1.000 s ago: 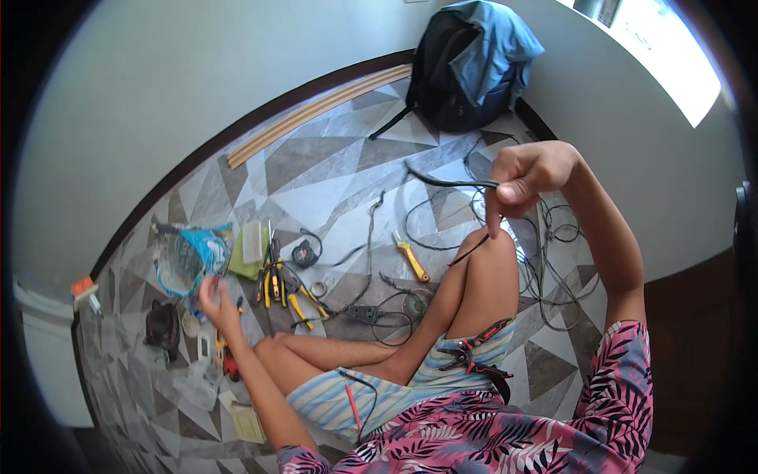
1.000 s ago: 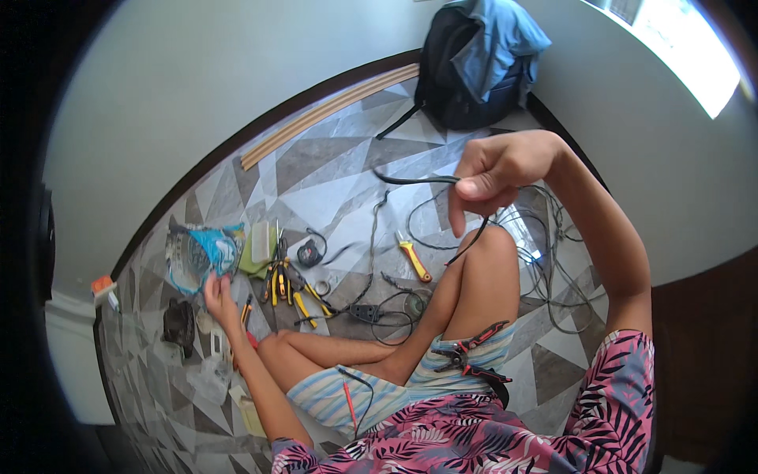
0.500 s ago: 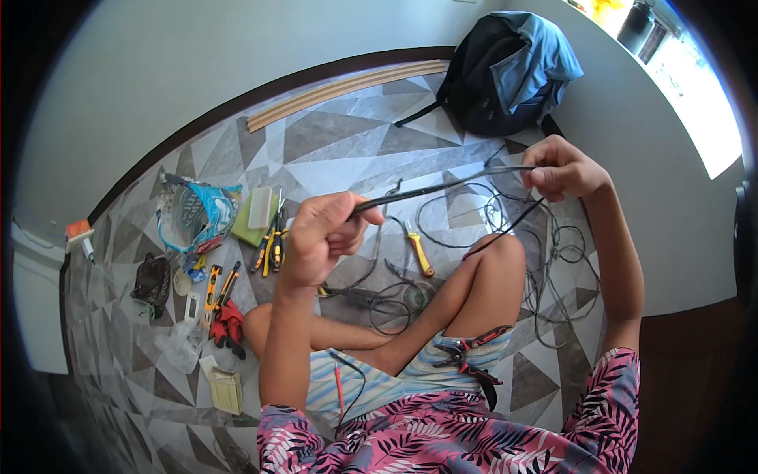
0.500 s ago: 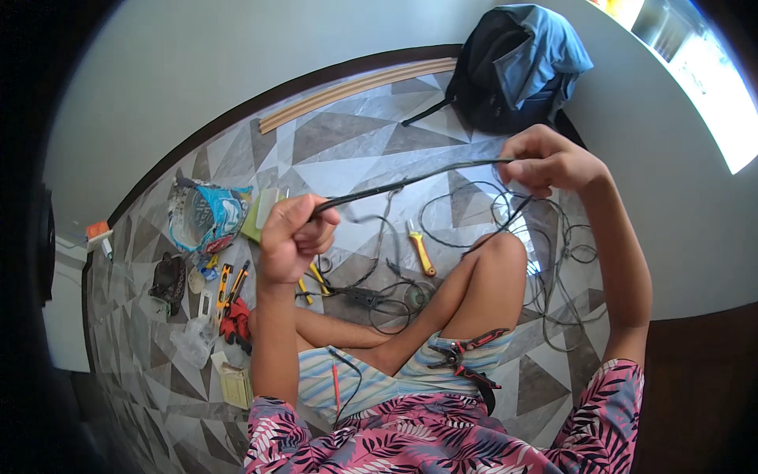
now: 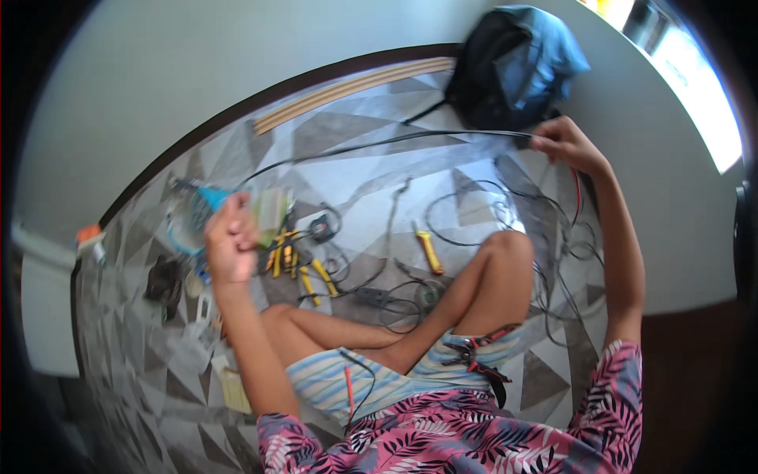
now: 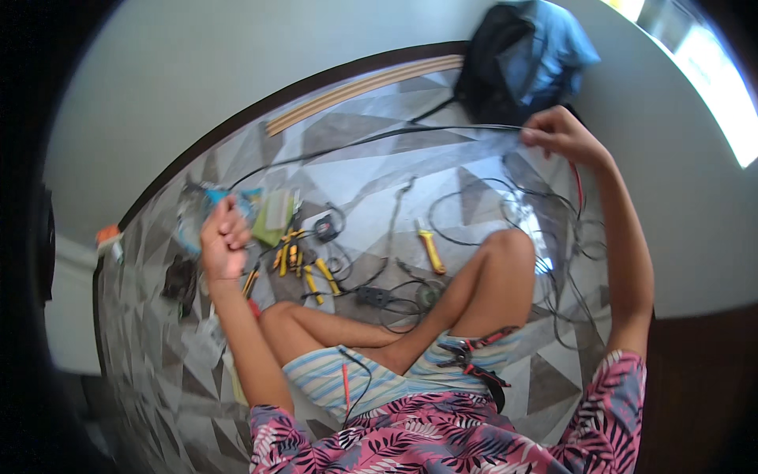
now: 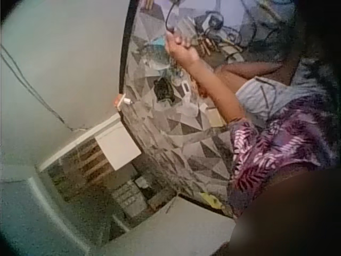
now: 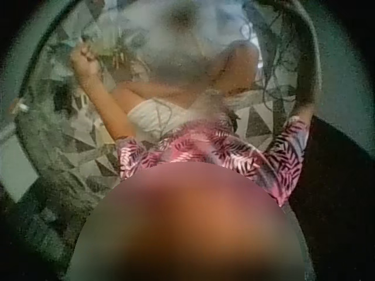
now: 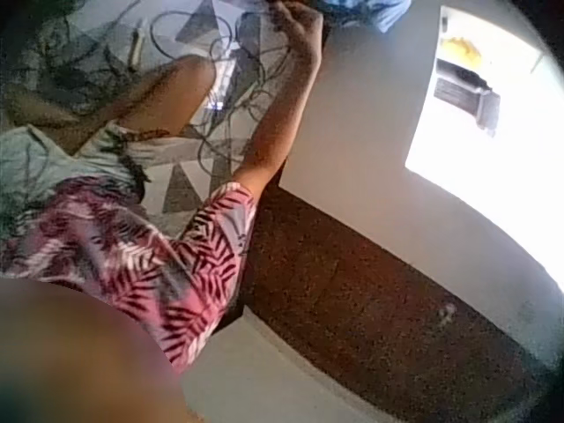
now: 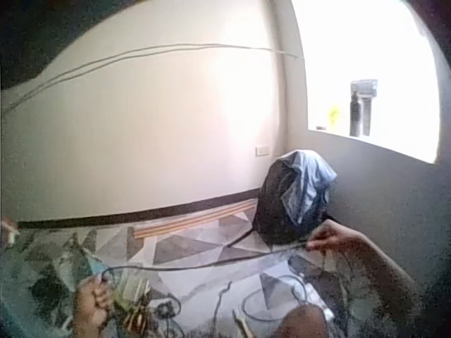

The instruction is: Connecting, stripping, and managing electrical wires while sitting on a floor.

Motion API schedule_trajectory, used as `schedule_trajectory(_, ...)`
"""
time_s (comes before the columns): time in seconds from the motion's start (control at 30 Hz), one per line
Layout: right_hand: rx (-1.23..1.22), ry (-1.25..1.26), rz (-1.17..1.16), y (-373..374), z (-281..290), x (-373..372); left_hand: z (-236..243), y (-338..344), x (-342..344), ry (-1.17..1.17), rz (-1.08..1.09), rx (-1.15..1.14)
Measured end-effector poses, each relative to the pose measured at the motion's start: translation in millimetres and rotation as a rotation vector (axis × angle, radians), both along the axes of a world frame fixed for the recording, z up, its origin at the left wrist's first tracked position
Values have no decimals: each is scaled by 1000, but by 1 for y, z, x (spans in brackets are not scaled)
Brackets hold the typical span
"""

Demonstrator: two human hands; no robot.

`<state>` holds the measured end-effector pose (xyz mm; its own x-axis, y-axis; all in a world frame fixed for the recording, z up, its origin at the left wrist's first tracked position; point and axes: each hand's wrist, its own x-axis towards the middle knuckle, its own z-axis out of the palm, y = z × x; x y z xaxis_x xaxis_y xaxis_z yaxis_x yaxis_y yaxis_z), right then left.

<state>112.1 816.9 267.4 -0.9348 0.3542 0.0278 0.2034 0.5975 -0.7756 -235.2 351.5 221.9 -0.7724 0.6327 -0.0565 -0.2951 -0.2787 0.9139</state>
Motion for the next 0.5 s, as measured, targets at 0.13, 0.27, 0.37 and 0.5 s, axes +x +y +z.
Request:
schedule_trajectory(0.13, 31, -73, 37, -36, 31, -8, -42, 15, -17, 1535, 499, -767)
schedule_trajectory(0.27, 177, -23, 303, -83, 32, -32, 16, 135, 122, 1002, -205, -226)
schedule_trajectory(0.37, 61, 20, 433, -110, 40, -51, 41, 177, 170, 815, -703, -264)
schedule_trajectory(0.5, -74, -95, 300, -89, 43, -27, 24, 156, 128, 522, -472, -132)
